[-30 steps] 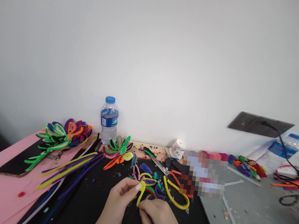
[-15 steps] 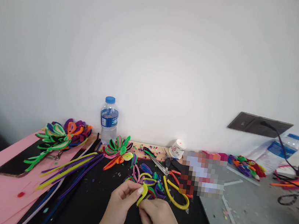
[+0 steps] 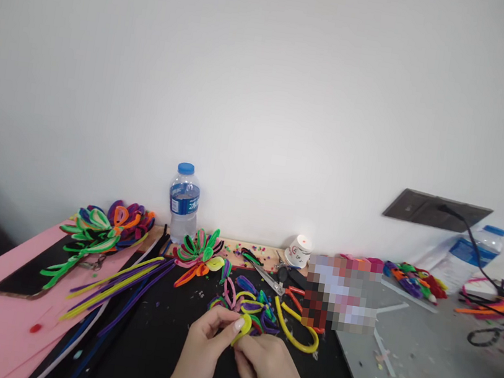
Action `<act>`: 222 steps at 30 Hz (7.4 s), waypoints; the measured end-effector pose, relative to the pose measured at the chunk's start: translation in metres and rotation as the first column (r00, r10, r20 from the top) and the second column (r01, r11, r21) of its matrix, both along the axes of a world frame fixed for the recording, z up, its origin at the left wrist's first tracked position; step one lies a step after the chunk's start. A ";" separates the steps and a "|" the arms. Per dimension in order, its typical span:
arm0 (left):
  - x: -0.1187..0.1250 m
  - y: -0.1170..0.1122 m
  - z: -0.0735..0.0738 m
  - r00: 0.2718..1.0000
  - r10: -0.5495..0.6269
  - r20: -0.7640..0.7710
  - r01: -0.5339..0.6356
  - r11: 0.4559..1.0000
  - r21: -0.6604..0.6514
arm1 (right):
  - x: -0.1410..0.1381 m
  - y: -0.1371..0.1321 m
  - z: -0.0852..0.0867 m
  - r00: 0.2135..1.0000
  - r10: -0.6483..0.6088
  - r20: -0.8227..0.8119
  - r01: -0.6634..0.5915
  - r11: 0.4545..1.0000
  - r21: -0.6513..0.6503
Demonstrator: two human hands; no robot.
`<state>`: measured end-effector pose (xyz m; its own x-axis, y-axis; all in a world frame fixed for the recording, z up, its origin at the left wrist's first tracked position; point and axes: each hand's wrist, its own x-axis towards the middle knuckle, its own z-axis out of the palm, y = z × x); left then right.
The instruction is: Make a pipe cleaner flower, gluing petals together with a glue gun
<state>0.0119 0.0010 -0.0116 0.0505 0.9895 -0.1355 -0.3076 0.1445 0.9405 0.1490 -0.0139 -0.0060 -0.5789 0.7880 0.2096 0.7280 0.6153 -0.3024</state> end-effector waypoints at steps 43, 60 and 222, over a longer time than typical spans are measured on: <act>0.001 -0.003 0.001 0.999 0.013 -0.048 -0.012 1.000 0.022 | -0.003 -0.001 0.002 0.999 -0.026 0.044 0.022 0.995 0.095; 0.001 -0.002 0.000 0.999 -0.005 -0.032 0.005 1.000 0.019 | -0.005 -0.002 0.003 0.996 -0.028 0.088 0.014 0.987 0.158; -0.006 0.002 0.009 0.953 -0.169 0.253 0.223 0.953 -0.205 | 0.013 0.011 0.010 0.789 -0.092 -0.607 0.071 0.996 -0.059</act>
<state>0.0060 0.0031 -0.0026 0.2972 0.9001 -0.3185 -0.4551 0.4268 0.7815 0.1615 -0.0031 0.0038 -0.2731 0.8387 0.4712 0.4336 0.5446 -0.7179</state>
